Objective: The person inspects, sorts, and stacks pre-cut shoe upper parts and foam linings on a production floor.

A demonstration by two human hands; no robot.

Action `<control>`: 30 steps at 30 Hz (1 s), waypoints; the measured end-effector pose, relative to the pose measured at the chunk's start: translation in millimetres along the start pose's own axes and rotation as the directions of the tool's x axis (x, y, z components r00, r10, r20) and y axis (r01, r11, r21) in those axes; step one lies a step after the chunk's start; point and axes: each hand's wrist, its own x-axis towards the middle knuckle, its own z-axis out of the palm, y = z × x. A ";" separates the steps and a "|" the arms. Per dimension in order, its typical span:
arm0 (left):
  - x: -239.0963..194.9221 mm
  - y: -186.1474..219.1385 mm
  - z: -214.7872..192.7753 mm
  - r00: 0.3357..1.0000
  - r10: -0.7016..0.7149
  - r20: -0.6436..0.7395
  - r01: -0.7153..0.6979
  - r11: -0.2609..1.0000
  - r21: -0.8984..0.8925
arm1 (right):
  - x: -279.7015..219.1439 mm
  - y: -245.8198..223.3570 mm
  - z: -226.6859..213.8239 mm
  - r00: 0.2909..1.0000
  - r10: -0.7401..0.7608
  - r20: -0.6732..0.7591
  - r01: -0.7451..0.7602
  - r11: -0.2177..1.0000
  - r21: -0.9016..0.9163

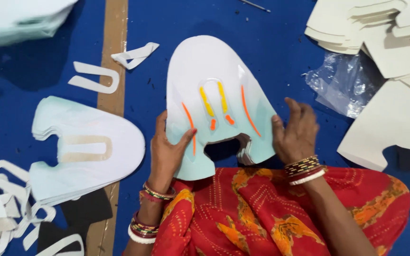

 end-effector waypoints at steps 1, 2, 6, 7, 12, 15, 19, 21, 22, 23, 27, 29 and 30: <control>0.7 0.2 -0.6 1.000 -0.004 -0.009 0.004 1.000 0.006 | 5.9 -12.0 -7.2 1.000 -0.006 0.005 0.006 1.000 0.009; 1.2 0.1 -1.2 1.000 0.012 -0.004 -0.012 1.000 -0.012 | 11.0 -23.8 -14.5 0.996 -0.079 -0.032 0.077 0.996 -0.051; 1.4 -4.3 -1.0 0.998 0.061 0.003 -0.061 0.997 -0.039 | 27.6 -69.6 -4.9 0.956 -0.292 0.017 0.292 0.956 0.027; 2.7 -4.1 -1.5 0.998 0.064 0.002 -0.064 0.997 -0.034 | 34.4 -83.9 5.5 0.957 -0.291 0.013 0.291 0.956 0.031; -3.1 7.7 -13.4 0.996 0.012 0.091 -0.007 0.999 -0.052 | 52.2 -119.5 54.9 0.892 -0.390 0.228 0.391 0.919 0.045; -12.5 11.6 -26.6 0.976 0.151 0.156 -0.137 0.986 -0.098 | 51.0 -116.1 53.2 0.896 -0.375 0.239 0.368 0.927 0.075; -28.7 -18.2 -40.0 0.949 0.202 0.244 -0.193 0.979 -0.063 | 51.3 -116.6 51.7 0.897 -0.373 0.237 0.367 0.928 0.071; -33.5 -15.8 -41.2 0.951 -0.038 0.305 0.041 0.999 -0.006 | 49.2 -116.9 51.4 0.893 -0.387 0.228 0.382 0.921 0.068; -35.0 -15.2 -40.6 0.951 -0.038 0.306 0.042 0.999 -0.005 | 48.6 -116.8 52.1 0.893 -0.387 0.229 0.381 0.922 0.068; -36.5 -14.2 -40.0 0.954 -0.073 0.289 0.075 0.997 0.004 | 48.3 -116.8 52.4 0.893 -0.388 0.228 0.382 0.922 0.072; -34.9 -16.2 -36.7 0.966 -0.037 0.255 0.026 0.999 0.044 | 49.6 -115.9 56.9 0.898 -0.376 0.230 0.375 0.926 0.050; -37.0 -21.7 -34.0 0.969 0.002 0.248 -0.014 0.999 0.044 | 48.5 -115.5 57.2 0.899 -0.375 0.229 0.372 0.927 0.055; -37.0 -24.2 -33.3 0.971 0.044 0.234 -0.056 0.998 0.043 | 49.6 -116.2 57.7 0.898 -0.379 0.225 0.376 0.925 0.059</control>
